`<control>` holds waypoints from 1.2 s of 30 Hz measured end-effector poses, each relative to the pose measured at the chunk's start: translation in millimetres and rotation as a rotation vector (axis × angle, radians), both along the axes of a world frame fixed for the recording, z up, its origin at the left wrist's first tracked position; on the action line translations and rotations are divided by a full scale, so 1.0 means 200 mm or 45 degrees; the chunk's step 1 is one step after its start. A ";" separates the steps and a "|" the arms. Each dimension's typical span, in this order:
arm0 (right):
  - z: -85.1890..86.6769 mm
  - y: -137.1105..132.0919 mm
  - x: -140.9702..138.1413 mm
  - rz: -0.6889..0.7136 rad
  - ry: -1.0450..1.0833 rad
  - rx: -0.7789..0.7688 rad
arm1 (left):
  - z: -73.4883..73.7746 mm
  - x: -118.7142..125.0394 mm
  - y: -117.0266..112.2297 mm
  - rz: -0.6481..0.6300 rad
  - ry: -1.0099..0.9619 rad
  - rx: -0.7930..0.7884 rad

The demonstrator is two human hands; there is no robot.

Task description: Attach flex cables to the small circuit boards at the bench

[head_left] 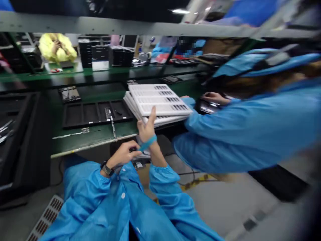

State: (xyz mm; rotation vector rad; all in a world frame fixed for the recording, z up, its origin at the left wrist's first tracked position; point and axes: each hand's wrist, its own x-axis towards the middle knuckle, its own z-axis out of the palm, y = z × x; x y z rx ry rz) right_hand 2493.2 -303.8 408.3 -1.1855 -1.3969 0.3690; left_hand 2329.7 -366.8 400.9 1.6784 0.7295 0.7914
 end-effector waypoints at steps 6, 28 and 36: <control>0.09 0.08 -0.28 0.283 0.266 0.071 | -0.07 -0.03 -0.06 0.308 -0.203 -0.178; 0.30 0.16 -0.46 0.605 1.310 -0.061 | -0.13 -0.29 -0.21 0.540 -0.045 -0.071; 0.47 0.26 -0.18 1.681 4.255 0.085 | -0.53 -0.57 -0.13 0.617 0.587 -0.371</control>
